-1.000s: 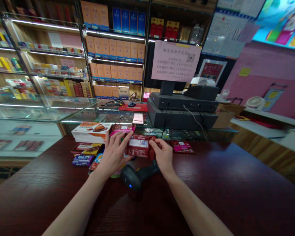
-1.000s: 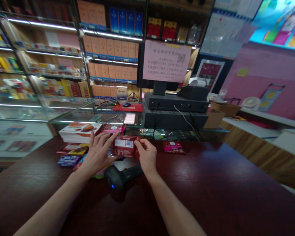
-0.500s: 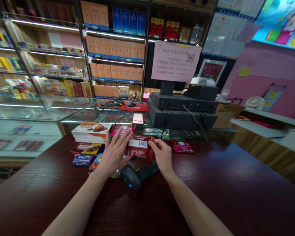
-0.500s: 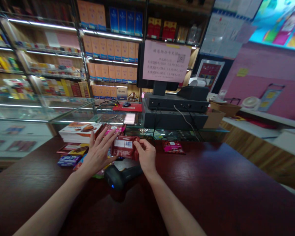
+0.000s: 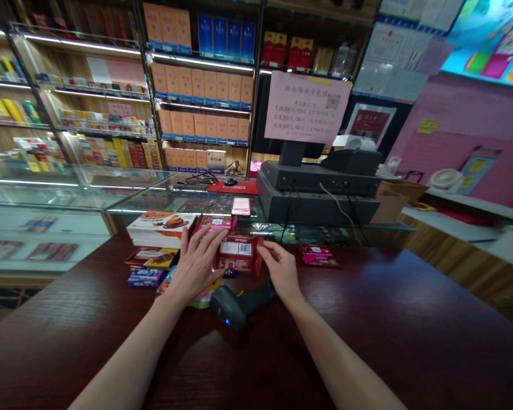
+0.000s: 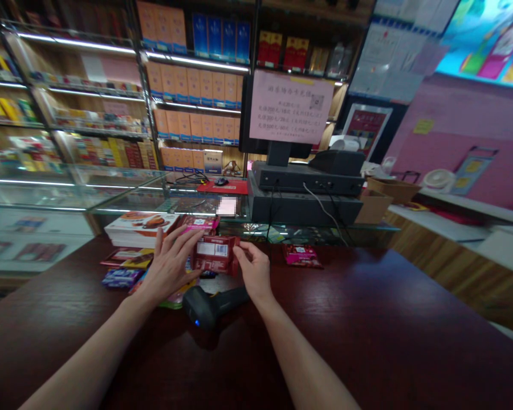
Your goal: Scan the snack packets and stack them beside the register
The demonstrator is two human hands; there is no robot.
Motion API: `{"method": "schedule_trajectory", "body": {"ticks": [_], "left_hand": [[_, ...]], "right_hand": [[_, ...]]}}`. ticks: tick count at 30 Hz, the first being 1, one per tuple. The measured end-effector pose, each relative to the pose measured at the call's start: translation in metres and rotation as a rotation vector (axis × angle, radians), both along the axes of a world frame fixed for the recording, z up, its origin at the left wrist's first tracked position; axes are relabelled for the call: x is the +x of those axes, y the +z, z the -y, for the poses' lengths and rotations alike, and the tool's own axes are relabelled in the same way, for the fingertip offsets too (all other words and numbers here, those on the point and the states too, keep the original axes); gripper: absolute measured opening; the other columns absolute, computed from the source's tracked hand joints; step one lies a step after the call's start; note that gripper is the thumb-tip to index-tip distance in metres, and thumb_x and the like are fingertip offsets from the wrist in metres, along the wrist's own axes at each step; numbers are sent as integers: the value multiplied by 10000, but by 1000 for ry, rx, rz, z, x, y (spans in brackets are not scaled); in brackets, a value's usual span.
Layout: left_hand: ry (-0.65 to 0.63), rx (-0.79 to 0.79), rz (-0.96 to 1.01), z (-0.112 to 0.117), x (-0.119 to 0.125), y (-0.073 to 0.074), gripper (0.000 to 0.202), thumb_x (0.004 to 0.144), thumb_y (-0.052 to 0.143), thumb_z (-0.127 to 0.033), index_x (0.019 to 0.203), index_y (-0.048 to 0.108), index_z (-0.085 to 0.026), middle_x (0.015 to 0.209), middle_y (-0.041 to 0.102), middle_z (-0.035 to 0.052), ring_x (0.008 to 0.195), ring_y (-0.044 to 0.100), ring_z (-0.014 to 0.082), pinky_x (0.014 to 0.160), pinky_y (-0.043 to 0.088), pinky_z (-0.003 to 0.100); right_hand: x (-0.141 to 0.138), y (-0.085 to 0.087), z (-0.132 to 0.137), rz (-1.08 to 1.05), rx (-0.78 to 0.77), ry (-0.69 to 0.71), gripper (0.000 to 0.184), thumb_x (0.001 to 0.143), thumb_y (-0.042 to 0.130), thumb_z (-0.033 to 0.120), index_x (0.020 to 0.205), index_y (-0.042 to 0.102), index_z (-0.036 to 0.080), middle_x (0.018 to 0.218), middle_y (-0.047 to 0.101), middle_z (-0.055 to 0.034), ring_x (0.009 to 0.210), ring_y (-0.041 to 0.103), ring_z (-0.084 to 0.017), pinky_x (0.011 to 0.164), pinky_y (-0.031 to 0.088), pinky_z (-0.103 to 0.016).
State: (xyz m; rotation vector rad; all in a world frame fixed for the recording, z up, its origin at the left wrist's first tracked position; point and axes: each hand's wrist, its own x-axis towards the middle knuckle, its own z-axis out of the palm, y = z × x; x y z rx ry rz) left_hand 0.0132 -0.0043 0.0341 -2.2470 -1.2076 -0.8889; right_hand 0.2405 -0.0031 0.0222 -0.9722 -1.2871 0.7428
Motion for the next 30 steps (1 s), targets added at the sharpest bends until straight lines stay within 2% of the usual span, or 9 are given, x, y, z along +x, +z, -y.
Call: {"method": "schedule_trajectory", "body": {"ticks": [3,8,13,19,22,25,28,30], "left_hand": [[13,26,10,-3,-7,-1,899,794,738,-320,1562,277,-258,1474,539,90,1422,388,340,1251,39,634],[60,68,49,-8,-20,-1,891,780,742,-314,1547,298,-235,1451,548,120,1416,398,349,1246,43,644],[89,81,88,-11,-31,-2,885,770,743,-299,1538,309,-237,1449,545,133,1402,414,355,1243,60,645],[126,99,84,-17,-39,-7,853,800,722,-347,1536,311,-215,1456,526,150,1395,415,359,1238,70,640],[154,108,89,-20,-43,-11,834,808,718,-376,1524,332,-194,1450,526,156,1395,413,355,1242,67,628],[170,120,100,-22,-45,-13,812,810,712,-370,1515,348,-192,1443,531,149,1394,416,349,1246,70,616],[173,120,115,-22,-46,-13,795,814,698,-349,1514,353,-197,1443,530,144,1398,412,343,1248,76,610],[176,114,124,-22,-46,-13,795,810,698,-346,1512,358,-194,1445,527,146,1398,411,345,1248,77,609]], "right_hand": [[2,-2,0,3,8,43,240,854,675,380,1008,763,219,978,798,-51,872,745,-232,809,584,-351],[10,-6,-1,71,6,68,264,881,653,364,1076,736,206,915,804,-55,885,757,-229,862,576,-372],[24,-10,-2,314,42,100,249,907,632,342,1111,729,237,1003,794,-52,957,740,-220,905,547,-377],[38,-14,-4,574,34,132,315,917,600,292,1224,666,263,1049,777,-29,1033,677,-225,992,470,-431],[42,-9,-2,650,0,227,354,917,618,325,1267,643,279,1086,771,-27,1068,659,-234,1023,443,-441],[45,-2,3,666,-56,401,489,874,697,393,1343,604,292,1167,750,-30,1143,642,-250,1064,421,-445],[49,2,6,674,-168,576,778,750,820,454,1448,514,293,1315,688,-55,1244,602,-281,1104,399,-456],[51,3,8,726,-234,651,932,686,864,448,1502,442,288,1395,638,-77,1301,567,-303,1154,340,-497]]}}
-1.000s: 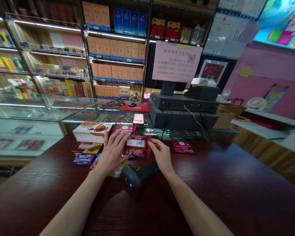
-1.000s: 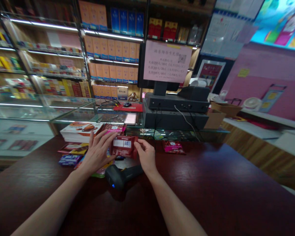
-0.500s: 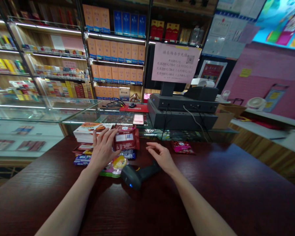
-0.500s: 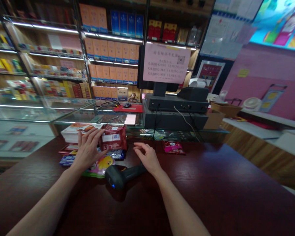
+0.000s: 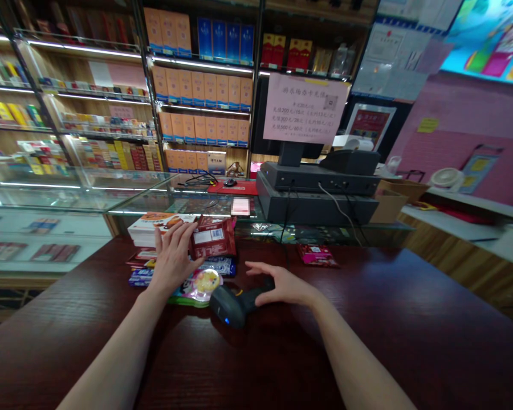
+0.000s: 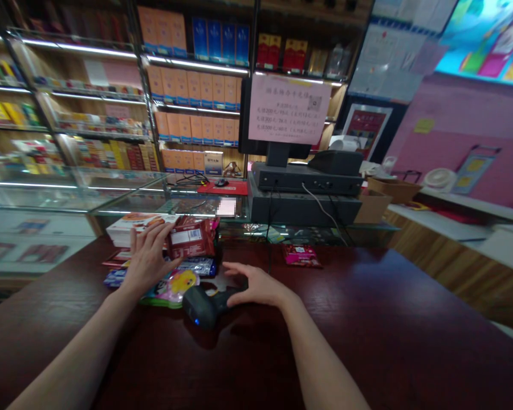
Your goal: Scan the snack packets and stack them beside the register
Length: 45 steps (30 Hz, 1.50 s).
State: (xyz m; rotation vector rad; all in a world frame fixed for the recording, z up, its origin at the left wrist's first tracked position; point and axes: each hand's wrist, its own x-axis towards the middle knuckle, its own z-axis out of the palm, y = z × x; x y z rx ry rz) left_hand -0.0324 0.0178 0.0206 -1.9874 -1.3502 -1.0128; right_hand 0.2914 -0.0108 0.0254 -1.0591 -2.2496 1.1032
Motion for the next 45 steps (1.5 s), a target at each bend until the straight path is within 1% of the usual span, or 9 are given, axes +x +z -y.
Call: {"method": "schedule_trajectory", "body": {"ticks": [4,7,9,11,15,21,30,37,45], "left_hand": [[-2,-19,16,0,0,-1,810,801,698,-339,1520,350,-201,1450,522,143,1403,406,345,1248,72,604],[-4,-33,26,0,-1,-1,820,800,692,-339,1528,337,-215,1452,521,142,1406,401,349,1243,66,613],[0,-38,26,0,-1,-1,818,801,690,-339,1528,337,-218,1454,519,144,1406,400,354,1240,63,621],[3,-41,22,0,-1,0,811,805,688,-337,1526,338,-215,1458,515,145,1409,396,353,1241,64,619],[6,-32,19,0,0,1,810,803,693,-352,1520,344,-211,1454,518,142,1407,401,351,1243,72,616],[17,-33,26,-1,0,-1,786,811,679,-355,1512,355,-212,1456,515,136,1404,400,344,1243,79,612],[21,-15,19,0,-2,-1,784,817,682,-356,1513,356,-204,1434,529,145,1399,401,347,1244,75,612],[37,7,19,0,-2,-2,790,827,686,-377,1518,349,-192,1432,531,157,1392,412,352,1245,70,608],[21,-26,27,0,-2,-1,841,811,695,-353,1544,305,-225,1451,517,144,1414,391,355,1242,57,616]], "right_hand": [[-1,-1,1,143,18,68,949,711,829,393,1539,379,286,1460,586,-89,1392,490,-310,1236,77,-591],[-5,0,2,196,66,102,928,728,797,364,1545,362,300,1466,580,-83,1400,485,-297,1233,9,-611],[-8,1,4,227,114,106,924,719,794,356,1540,373,314,1450,595,-71,1442,428,-302,1229,-9,-618],[-11,1,6,244,154,116,915,709,795,347,1530,392,333,1447,599,-60,1462,394,-305,1226,-18,-621],[-16,0,9,242,161,148,875,722,778,326,1514,408,372,1465,580,-34,1375,503,-292,1220,-7,-637],[-19,1,11,252,149,150,870,722,785,319,1503,412,410,1449,594,-6,1320,550,-297,1211,43,-659],[-18,-1,9,252,193,131,688,710,810,348,1360,594,271,1290,686,-68,1260,599,-270,1231,64,-605],[-15,2,8,191,233,94,546,728,804,348,1252,658,295,1213,719,-38,1199,636,-251,1227,66,-610],[-8,12,8,163,193,57,547,711,821,353,1237,677,306,1225,717,-23,1200,633,-269,1227,68,-624]]}}
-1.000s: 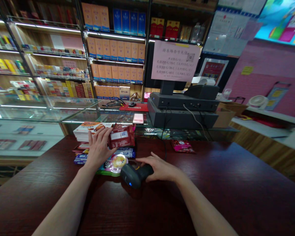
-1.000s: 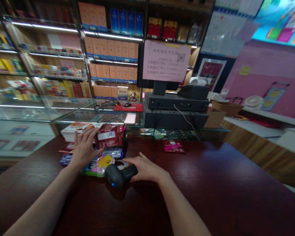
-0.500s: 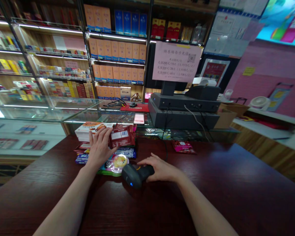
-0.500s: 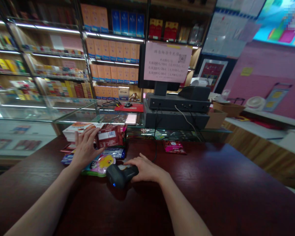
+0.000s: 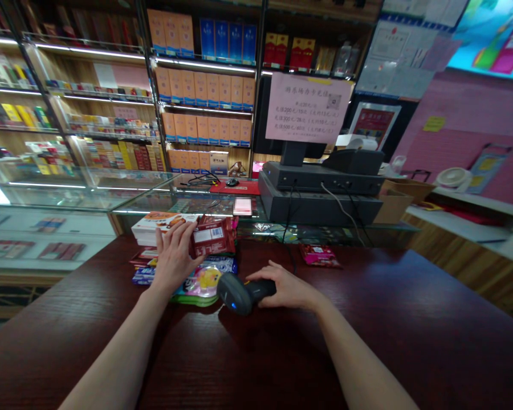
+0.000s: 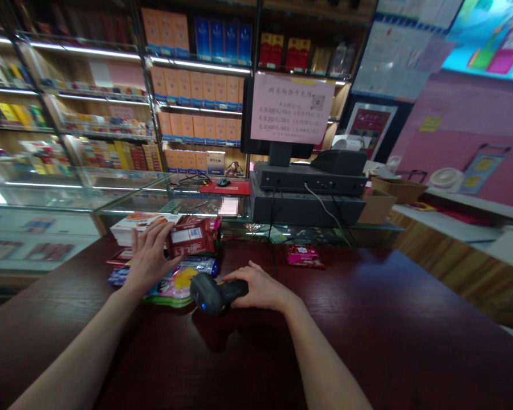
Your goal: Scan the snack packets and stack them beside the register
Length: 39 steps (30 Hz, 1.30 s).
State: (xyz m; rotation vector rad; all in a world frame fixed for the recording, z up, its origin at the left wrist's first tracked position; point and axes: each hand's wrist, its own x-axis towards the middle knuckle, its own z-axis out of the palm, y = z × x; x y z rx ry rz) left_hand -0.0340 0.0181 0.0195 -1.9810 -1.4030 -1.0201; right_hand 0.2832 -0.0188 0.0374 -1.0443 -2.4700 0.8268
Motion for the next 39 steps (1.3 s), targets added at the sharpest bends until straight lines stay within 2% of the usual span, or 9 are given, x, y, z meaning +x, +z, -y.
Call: {"method": "schedule_trajectory", "body": {"ticks": [5,9,15,26,39], "left_hand": [[-4,-3,-10,0,0,0,820,818,683,-360,1536,315,-210,1451,516,151,1408,399,352,1245,53,615],[-3,9,-24,1,1,1,805,820,678,-343,1530,327,-203,1449,518,154,1407,401,353,1243,58,622],[-8,-3,-20,1,1,2,819,815,687,-321,1539,321,-213,1469,503,146,1424,379,349,1246,48,615],[-1,1,-30,3,1,2,826,820,689,-315,1545,304,-224,1475,500,146,1430,378,354,1243,74,621],[5,6,-35,2,2,2,825,818,692,-313,1541,306,-217,1476,502,146,1428,382,353,1246,65,617]], "right_hand": [[4,5,1,-73,6,-71,576,730,810,347,1279,643,311,1239,720,-7,1197,639,-268,1241,63,-606],[6,4,0,-140,99,-118,575,776,769,323,1326,601,305,1323,681,-16,1238,615,-259,1250,91,-582],[8,2,-4,-179,197,-163,623,809,754,370,1395,548,321,1428,614,-26,1345,531,-268,1251,82,-584],[9,3,-5,-168,222,-183,506,834,738,414,1311,610,305,1298,687,-29,1225,606,-254,1242,77,-598],[9,3,-5,-161,221,-181,476,833,735,421,1277,614,295,1300,684,-31,1247,594,-263,1240,62,-609]]}}
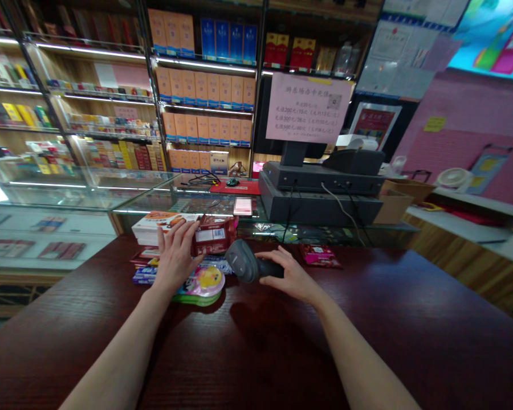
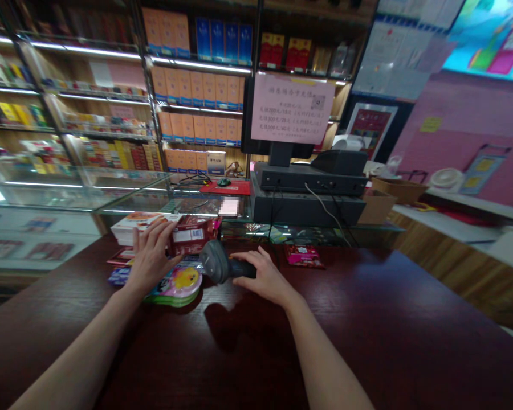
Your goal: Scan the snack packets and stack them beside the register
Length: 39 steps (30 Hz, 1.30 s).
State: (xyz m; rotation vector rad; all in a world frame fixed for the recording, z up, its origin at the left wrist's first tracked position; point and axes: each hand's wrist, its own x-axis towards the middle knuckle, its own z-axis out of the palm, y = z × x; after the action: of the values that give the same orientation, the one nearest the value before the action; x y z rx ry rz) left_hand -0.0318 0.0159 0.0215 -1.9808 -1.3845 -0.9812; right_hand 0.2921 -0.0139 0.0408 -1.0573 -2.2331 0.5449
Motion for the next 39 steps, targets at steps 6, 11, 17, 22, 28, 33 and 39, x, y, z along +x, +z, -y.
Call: {"method": "schedule_trajectory", "body": {"ticks": [6,11,17,22,28,33,39], "left_hand": [[-14,-1,8,2,1,2,829,821,688,-301,1549,301,-219,1473,503,151,1429,378,353,1248,64,614],[-25,-7,17,3,1,3,825,825,689,-315,1549,304,-220,1472,503,146,1428,377,352,1247,59,614],[-19,-7,16,3,2,2,806,841,676,-334,1548,303,-227,1477,499,134,1428,379,344,1249,61,608],[-18,-1,9,1,2,0,801,836,688,-333,1537,322,-207,1471,503,140,1422,382,339,1253,52,603],[-9,11,-1,1,2,-1,795,822,709,-303,1519,346,-187,1461,511,144,1411,395,340,1252,63,601],[-13,27,-5,1,2,0,804,818,710,-278,1524,335,-198,1459,514,146,1400,411,342,1247,79,611],[-19,20,-4,1,4,0,830,813,719,-294,1537,321,-208,1456,519,151,1391,423,349,1240,94,627]], "right_hand": [[1,-1,1,18,-89,36,534,795,774,421,1296,626,307,1302,682,-23,1272,577,-278,1245,59,-595],[1,-7,-1,74,-214,97,593,718,835,412,1272,646,314,1266,699,-9,1264,582,-277,1240,35,-590],[3,-14,-3,129,-326,117,569,678,853,366,1207,655,301,1155,722,3,1166,638,-254,1211,2,-621],[6,-20,-6,161,-332,111,537,687,825,386,1190,658,299,1123,716,3,1131,640,-265,1196,30,-628],[7,-26,-9,196,-357,107,550,690,819,409,1205,653,308,1139,705,-5,1146,614,-267,1197,20,-604],[7,-28,-9,205,-344,104,556,688,823,409,1208,650,315,1134,693,-9,1143,608,-264,1199,29,-594],[7,-26,-8,207,-363,94,570,677,834,401,1211,648,324,1142,698,-10,1176,603,-274,1178,-26,-644]]}}
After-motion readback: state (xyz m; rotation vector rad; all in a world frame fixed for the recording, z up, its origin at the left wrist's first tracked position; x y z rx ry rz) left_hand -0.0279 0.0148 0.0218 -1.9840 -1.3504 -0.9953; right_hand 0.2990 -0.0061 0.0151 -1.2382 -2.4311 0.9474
